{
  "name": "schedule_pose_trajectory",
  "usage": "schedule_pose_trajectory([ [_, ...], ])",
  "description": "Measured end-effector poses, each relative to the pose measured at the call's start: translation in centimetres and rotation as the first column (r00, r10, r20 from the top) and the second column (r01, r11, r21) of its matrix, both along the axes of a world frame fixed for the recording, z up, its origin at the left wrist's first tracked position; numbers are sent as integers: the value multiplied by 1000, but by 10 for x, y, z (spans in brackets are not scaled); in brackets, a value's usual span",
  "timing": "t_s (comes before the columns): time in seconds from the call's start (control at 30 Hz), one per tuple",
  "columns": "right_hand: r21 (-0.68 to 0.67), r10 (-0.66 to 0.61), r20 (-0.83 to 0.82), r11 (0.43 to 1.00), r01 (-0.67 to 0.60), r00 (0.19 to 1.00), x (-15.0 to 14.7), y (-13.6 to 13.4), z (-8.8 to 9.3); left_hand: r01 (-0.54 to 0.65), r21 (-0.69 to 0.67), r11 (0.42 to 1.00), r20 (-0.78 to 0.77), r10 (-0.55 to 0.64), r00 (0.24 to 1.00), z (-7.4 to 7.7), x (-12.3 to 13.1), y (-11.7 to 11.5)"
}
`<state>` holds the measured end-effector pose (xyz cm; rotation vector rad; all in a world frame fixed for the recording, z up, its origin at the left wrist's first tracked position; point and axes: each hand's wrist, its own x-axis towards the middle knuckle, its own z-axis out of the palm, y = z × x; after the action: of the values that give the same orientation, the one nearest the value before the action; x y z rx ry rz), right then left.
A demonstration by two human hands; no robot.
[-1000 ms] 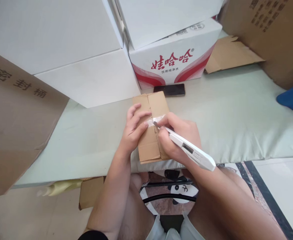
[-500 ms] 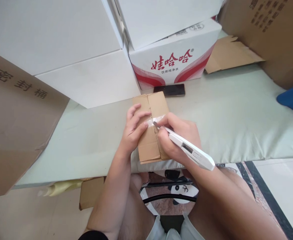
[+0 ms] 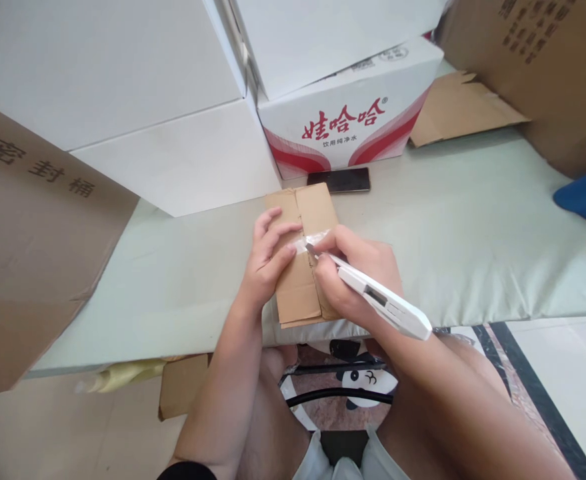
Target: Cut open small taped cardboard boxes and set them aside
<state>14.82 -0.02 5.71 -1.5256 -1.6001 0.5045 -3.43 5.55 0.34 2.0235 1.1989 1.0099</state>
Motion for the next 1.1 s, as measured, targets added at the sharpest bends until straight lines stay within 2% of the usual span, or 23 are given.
schedule_pose_trajectory([
  [0.13, 21, 11, -5, 1000, -11, 1000, 0, 1, -1, 6, -7, 1000, 45, -5, 999, 0, 1, -1],
  [0.33, 27, 9, -8, 1000, -8, 1000, 1, 1, -3, -2, -20, 1000, 0, 2, 1000, 1, 1, 0],
  [0.57, -6, -17, -13, 1000, 17, 1000, -2, 0, 1, -10, -21, 1000, 1, 10, 1000, 0, 1, 0],
  [0.8, -2, 3, -28, 1000, -3, 1000, 0, 1, -3, -7, -18, 1000, 23, 7, 1000, 1, 2, -1],
  [1.1, -72, -33, -71, 997, 28, 997, -8, -6, 9, -3, -37, 999, -4, 3, 1000, 0, 0, 0],
])
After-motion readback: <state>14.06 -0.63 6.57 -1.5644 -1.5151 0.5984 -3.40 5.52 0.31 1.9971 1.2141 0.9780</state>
